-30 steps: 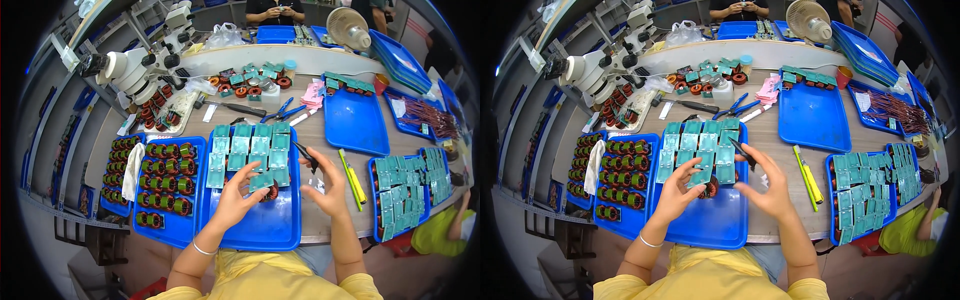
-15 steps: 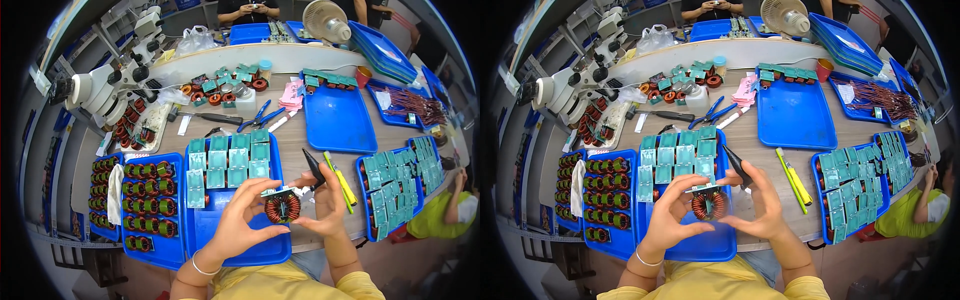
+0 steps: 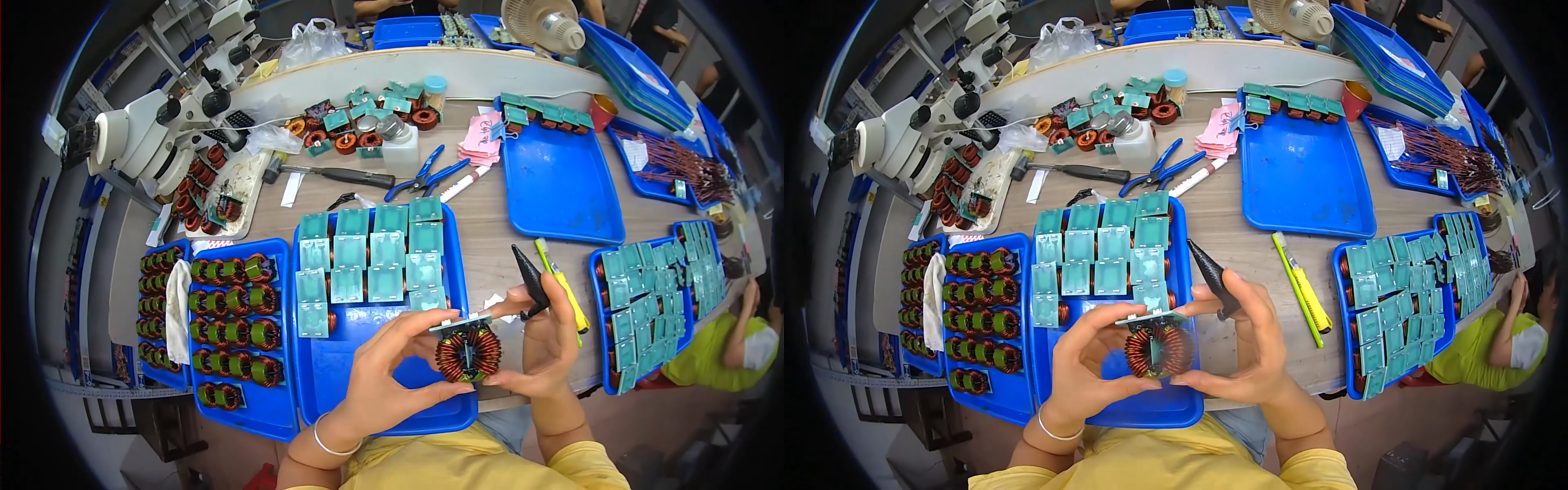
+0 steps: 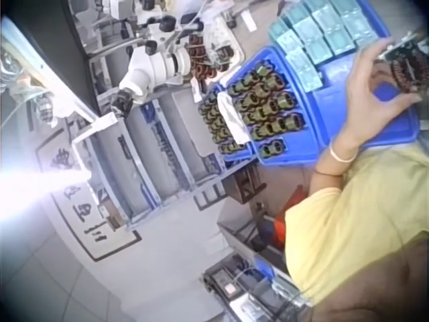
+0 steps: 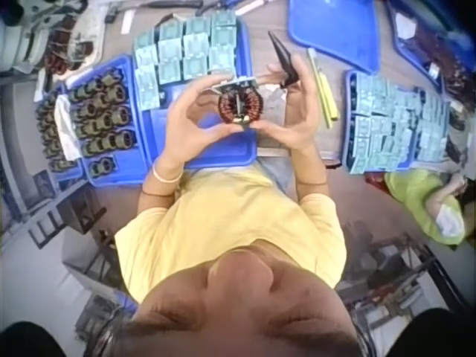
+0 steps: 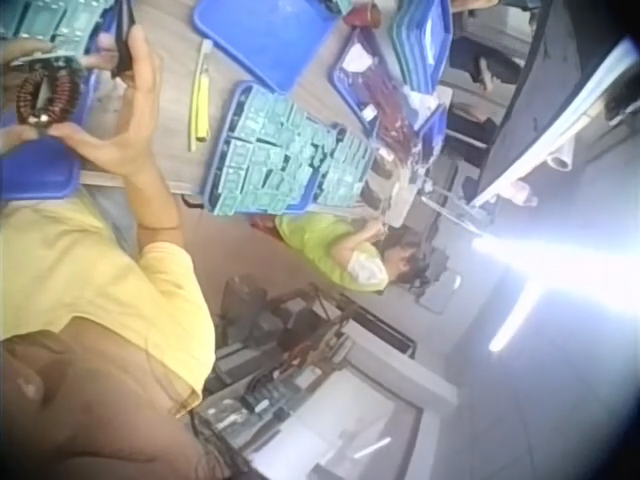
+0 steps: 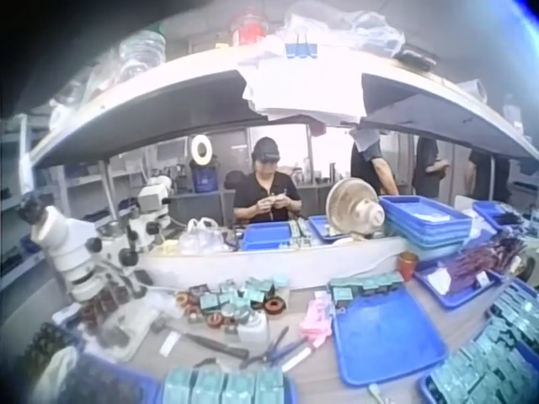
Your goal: Assembling toroidal inductors onto printed circuit boards at an assembly station.
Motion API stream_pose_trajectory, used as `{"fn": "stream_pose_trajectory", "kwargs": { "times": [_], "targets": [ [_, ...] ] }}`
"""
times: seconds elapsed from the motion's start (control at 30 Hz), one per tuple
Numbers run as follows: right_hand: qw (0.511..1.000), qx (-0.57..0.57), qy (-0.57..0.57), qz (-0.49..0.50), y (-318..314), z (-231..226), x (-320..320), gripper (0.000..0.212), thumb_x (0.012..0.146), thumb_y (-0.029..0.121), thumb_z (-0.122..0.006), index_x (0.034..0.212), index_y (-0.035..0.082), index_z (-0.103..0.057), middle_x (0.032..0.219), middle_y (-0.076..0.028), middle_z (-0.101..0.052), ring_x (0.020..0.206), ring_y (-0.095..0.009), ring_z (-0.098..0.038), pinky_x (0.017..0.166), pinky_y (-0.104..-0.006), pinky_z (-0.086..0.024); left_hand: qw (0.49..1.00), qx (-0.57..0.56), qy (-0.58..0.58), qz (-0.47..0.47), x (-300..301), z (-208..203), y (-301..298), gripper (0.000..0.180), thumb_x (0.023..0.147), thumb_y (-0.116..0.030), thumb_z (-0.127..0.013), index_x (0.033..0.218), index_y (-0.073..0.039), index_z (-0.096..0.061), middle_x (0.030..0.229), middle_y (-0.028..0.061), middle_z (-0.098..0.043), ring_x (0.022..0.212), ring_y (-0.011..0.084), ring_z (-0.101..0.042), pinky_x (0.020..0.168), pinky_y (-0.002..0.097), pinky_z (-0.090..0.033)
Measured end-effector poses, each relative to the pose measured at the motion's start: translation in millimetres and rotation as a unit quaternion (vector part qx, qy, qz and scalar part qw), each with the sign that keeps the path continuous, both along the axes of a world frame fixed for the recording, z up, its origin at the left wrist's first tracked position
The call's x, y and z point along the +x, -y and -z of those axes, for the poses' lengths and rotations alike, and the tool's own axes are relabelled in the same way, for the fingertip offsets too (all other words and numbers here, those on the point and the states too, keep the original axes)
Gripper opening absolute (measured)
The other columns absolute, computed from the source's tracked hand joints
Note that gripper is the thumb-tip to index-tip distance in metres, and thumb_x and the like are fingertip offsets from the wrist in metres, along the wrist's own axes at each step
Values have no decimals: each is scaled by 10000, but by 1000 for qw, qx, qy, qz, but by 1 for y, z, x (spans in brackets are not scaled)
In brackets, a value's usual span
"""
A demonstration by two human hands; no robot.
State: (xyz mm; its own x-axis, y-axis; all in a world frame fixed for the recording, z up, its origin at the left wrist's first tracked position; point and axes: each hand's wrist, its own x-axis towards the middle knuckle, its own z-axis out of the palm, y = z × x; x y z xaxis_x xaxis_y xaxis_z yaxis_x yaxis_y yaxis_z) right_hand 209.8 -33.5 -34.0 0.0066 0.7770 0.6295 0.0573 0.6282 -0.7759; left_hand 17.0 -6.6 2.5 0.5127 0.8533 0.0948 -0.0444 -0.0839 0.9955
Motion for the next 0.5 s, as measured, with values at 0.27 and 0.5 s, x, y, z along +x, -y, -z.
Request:
{"fn": "stream_pose_trajectory", "kwargs": {
  "times": [0.27,0.5],
  "targets": [
    [999,37,12,-12,-2,0,-1,1008,574,64,-830,1365,-15,-210,1197,-178,-457,1010,-305,-576,876,-390,-439,961,254,-106,-41,0,0,-9,624,568,-110,-819,1134,-52,-564,1088,63,-606,1047,253,-522,829,328,-442],
    [999,44,11,-11,1,2,-3,1012,575,96,-838,1364,-8,-212,1197,-177,-449,1009,-297,-574,866,-383,-448,997,77,14,-22,4,14,0,725,522,-55,-847,1152,8,-494,1106,144,-559,1030,236,-528,906,357,-419]
  ]
}}
